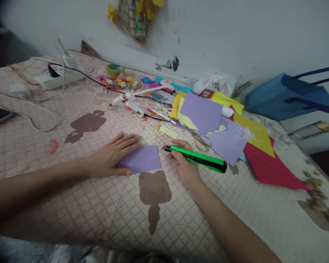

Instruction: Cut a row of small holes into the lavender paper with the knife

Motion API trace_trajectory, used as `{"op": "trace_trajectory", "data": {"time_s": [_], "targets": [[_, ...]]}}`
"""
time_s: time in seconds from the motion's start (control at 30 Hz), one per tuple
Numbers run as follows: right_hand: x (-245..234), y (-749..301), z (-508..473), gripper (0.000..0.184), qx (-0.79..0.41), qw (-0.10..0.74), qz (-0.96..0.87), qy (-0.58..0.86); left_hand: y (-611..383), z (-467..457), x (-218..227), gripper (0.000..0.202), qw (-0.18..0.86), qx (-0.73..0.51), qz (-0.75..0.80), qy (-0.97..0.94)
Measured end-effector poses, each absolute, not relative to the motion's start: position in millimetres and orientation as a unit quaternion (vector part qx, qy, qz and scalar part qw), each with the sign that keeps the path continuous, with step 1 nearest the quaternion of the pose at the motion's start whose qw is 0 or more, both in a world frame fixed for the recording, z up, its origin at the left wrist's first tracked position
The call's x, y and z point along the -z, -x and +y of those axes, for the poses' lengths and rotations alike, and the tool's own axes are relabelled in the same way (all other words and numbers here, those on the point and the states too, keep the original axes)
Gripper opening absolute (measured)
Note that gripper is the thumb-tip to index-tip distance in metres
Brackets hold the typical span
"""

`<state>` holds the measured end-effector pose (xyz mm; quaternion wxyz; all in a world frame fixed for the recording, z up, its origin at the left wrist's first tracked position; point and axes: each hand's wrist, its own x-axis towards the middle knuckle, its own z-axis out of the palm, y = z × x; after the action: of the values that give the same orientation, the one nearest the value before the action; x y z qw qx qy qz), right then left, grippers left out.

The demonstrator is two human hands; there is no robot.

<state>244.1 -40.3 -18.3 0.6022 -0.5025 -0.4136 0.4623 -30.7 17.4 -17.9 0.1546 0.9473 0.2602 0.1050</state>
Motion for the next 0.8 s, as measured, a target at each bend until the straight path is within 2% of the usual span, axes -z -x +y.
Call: {"op": "trace_trajectory", "data": {"time_s": [0.13, 0.27, 0.37, 0.43, 0.6, 0.8], "targets": [[21, -244, -42, 0.018, -0.464, 0.588, -0.413, 0.518, 36, 20, 11, 0.080, 0.240, -0.130, 0.246, -0.930], [20, -245, -41, 0.017, -0.472, 0.580, -0.411, 0.521, 45, 25, 6, 0.073, 0.405, -0.161, 0.207, -0.876], [20, -245, -40, 0.016, -0.476, 0.579, -0.410, 0.519, 45, 29, 7, 0.078, 0.561, -0.201, 0.165, -0.786], [20, -245, -40, 0.016, -0.477, 0.578, -0.412, 0.518, 43, 32, 8, 0.084, 0.627, -0.230, 0.144, -0.730], [24, -247, -39, 0.016, -0.479, 0.571, -0.424, 0.515, 38, 35, 6, 0.089, 0.675, -0.239, 0.145, -0.683], [22, -248, -40, 0.014, -0.488, 0.567, -0.421, 0.512, 38, 35, 4, 0.093, 0.674, -0.225, 0.153, -0.687]]}}
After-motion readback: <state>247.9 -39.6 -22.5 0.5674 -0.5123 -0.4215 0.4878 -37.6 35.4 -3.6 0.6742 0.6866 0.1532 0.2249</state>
